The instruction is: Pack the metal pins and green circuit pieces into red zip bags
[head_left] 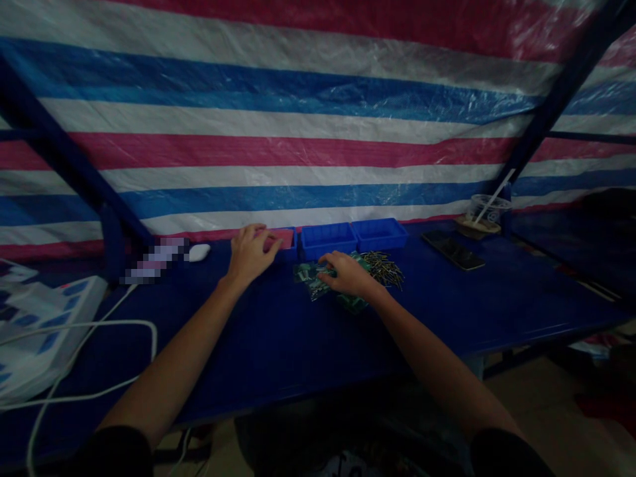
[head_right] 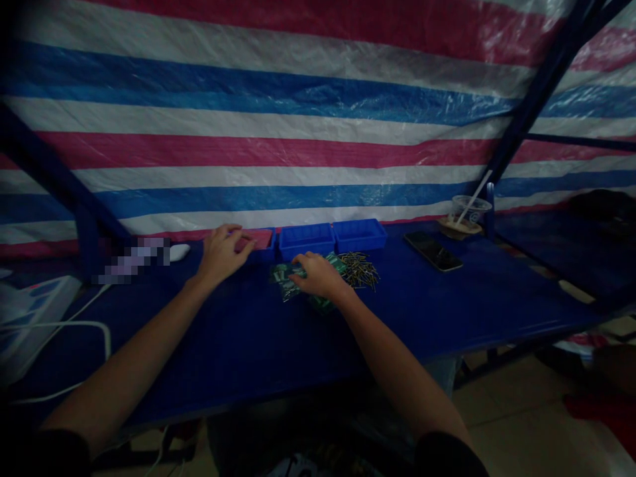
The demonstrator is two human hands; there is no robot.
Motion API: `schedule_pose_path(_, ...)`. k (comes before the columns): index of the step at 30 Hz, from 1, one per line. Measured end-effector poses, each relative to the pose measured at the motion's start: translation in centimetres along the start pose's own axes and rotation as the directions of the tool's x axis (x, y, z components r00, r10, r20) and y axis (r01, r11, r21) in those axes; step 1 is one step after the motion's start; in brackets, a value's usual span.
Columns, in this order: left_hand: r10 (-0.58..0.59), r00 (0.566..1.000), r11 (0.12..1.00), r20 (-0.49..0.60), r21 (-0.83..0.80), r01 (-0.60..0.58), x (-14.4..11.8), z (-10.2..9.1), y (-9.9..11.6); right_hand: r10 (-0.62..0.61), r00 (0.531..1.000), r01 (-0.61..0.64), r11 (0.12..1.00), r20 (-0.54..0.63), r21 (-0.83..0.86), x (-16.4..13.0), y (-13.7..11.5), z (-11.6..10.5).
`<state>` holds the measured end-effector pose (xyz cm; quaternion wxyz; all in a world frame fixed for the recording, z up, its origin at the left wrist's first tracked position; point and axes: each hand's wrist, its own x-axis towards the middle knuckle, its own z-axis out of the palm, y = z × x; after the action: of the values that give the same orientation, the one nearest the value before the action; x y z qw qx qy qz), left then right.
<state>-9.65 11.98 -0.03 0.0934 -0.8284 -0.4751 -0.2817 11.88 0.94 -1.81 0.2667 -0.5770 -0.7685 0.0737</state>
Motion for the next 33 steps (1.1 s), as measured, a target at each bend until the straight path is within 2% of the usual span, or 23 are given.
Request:
schedule_pose_path(1, 0.055, 0.996, 0.998, 0.065, 0.003, -0.056, -0.3, -0.1, 0.1, -0.007, 1.0, 0.008, 1.0, 0.021, -0.018, -0.1, -0.1, 0.0)
schedule_pose_path(3, 0.088, 0.981, 0.995, 0.174, 0.02, -0.093, -0.7, -0.3, 0.1, -0.02, 0.998, 0.022, 0.999, 0.052, -0.045, -0.2, -0.3, 0.0)
schedule_pose_path(8, -0.005, 0.97, 0.997, 0.244, 0.078, -0.015, -1.3, -0.3, 0.0, -0.038, 0.996, 0.044, 0.996, 0.082, -0.074, -0.3, -0.7, -0.1)
schedule_pose_path(11, -0.011, 0.971, 0.997, 0.239, 0.083, -0.009, -1.4, 0.0, -0.1, -0.041, 0.995, 0.049, 0.995, 0.087, -0.091, -0.4, -0.7, -0.1)
schedule_pose_path(19, 0.075, 0.97, 0.997, 0.233, -0.016, -0.074, -1.8, 0.7, -0.7, -0.074, 0.991, 0.086, 0.991, 0.107, -0.107, -0.3, -0.7, 0.3)
schedule_pose_path(23, 0.021, 0.978, 1.0, 0.209, -0.018, -0.017, -1.8, 0.7, -0.7, -0.071, 0.992, 0.082, 0.99, 0.1, -0.111, -0.3, -0.7, 0.3)
schedule_pose_path(29, -0.068, 0.961, 0.998, 0.269, 0.015, 0.066, -1.9, 0.7, -1.0, -0.065, 0.993, 0.077, 0.989, 0.094, -0.125, -0.4, -0.6, 0.4)
schedule_pose_path(31, -0.055, 0.973, 0.998, 0.224, 0.003, 0.056, -2.2, 0.6, -0.6, -0.065, 0.99, 0.082, 0.988, 0.122, -0.133, -0.5, -0.4, 0.7)
schedule_pose_path(33, -0.018, 0.992, 0.999, 0.122, -0.043, 0.024, -2.4, 0.3, 0.1, -0.055, 0.988, 0.077, 0.986, 0.143, -0.151, -0.5, -0.2, 0.9)
